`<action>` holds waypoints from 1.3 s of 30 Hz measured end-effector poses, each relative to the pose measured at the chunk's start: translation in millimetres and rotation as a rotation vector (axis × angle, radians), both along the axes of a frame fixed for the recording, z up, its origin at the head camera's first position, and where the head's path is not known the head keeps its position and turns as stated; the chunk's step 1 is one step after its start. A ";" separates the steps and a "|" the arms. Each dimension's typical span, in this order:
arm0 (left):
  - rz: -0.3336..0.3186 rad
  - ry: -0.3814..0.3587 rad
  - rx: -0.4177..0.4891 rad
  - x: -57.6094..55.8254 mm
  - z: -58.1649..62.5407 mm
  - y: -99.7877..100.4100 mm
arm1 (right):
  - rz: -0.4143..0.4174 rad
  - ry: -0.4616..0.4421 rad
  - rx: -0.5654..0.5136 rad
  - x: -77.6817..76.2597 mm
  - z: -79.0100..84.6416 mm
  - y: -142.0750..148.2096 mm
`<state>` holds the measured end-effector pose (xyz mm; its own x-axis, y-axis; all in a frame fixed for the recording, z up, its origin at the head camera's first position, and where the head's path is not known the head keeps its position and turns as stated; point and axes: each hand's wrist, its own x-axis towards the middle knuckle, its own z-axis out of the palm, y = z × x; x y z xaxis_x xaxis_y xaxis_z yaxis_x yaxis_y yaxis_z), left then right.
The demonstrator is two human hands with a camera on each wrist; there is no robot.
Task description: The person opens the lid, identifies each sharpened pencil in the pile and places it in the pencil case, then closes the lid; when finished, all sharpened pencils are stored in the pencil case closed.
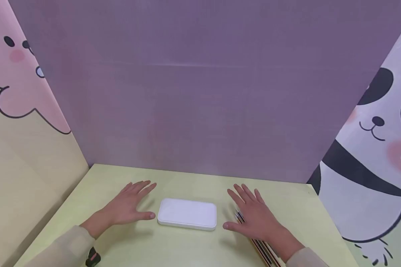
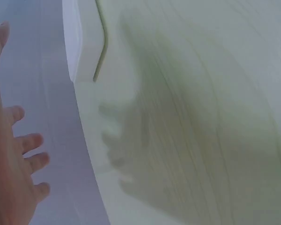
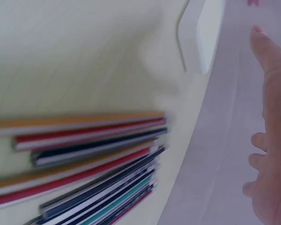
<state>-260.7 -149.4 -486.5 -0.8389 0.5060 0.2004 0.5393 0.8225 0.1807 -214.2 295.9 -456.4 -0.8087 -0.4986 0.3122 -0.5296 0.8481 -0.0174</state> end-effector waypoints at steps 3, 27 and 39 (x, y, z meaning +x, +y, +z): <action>-0.008 -0.099 0.077 0.7 2.4 1.9 | 0.036 -0.005 -0.048 -0.2 5.3 -10.3; -0.046 -0.492 0.400 -12.3 -30.8 25.6 | 0.140 -0.327 -0.263 -12.9 -19.4 -95.0; 0.007 -0.445 0.357 -13.5 -42.9 30.2 | 0.120 -0.307 -0.269 -15.2 -39.7 -113.1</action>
